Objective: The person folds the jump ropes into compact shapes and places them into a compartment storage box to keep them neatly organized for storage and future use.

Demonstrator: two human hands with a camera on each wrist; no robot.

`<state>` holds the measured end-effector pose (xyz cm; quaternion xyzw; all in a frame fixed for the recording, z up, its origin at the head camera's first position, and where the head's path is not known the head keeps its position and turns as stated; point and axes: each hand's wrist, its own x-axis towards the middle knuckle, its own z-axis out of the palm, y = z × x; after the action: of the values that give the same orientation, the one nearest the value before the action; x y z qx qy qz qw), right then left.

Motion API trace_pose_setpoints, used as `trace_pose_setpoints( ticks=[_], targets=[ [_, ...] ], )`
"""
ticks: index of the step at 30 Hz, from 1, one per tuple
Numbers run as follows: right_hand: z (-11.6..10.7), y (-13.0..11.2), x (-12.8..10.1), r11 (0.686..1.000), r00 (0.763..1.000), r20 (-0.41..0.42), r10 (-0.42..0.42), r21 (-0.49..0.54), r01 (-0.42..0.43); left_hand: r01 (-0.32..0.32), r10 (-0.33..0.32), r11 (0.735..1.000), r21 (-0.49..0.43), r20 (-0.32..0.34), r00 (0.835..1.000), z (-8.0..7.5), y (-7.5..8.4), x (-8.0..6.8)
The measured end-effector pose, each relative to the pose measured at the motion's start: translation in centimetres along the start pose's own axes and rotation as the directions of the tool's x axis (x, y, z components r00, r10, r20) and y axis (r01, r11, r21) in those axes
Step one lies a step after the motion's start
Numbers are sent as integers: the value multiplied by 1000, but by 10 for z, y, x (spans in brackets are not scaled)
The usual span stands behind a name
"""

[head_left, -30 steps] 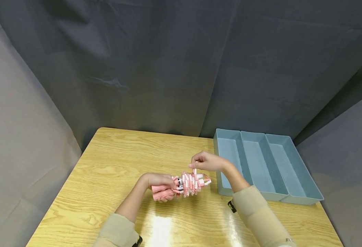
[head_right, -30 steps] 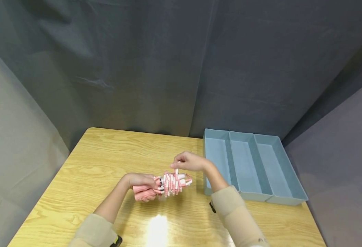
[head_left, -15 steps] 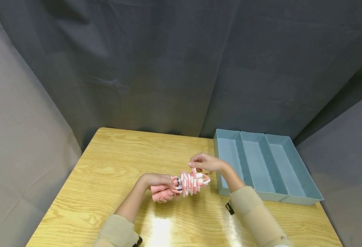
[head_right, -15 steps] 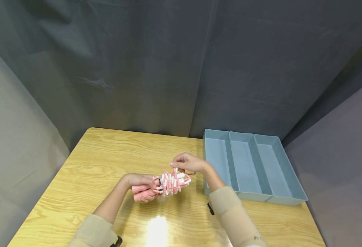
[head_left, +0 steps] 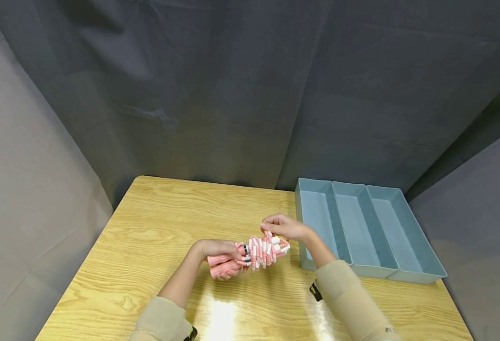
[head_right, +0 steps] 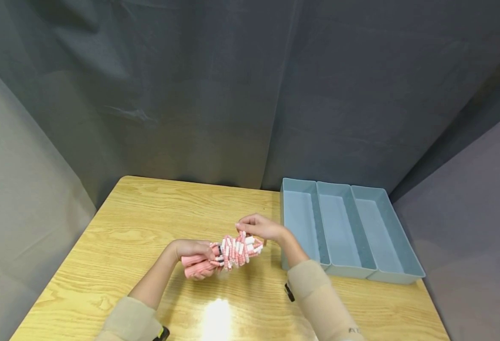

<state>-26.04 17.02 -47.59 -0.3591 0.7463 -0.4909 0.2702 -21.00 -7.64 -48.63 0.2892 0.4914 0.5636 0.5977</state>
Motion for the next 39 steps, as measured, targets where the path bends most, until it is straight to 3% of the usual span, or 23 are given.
trace_pose_setpoints(
  ticks=[7, 12, 16, 23, 31, 39],
  targets=[
    [4, 6, -1, 996, 1000, -25, -1, 84, 3, -31, 31, 1000, -3, 14, 999, -2, -1, 0],
    [6, 11, -1, 974, 1000, 12, -12, 227, 9, -26, 27, 1000, -15, 9, 1000, -6, -5, 1],
    [8, 15, -2, 962, 999, 25, -24, 271, 16, -19, 19, 1000, -9, -3, 1000, -9, -9, 2],
    [13, 16, -2, 939, 999, 19, 30, 341, -35, -43, 43, 999, -5, -27, 999, -11, -11, 2],
    [20, 14, -6, 957, 993, -88, 83, 283, -55, -85, 87, 996, 22, -102, 991, -11, -11, 0],
    [32, 2, -14, 968, 969, -210, 128, 237, -77, -138, 139, 990, 22, -131, 981, -12, -12, -1]
  ],
)
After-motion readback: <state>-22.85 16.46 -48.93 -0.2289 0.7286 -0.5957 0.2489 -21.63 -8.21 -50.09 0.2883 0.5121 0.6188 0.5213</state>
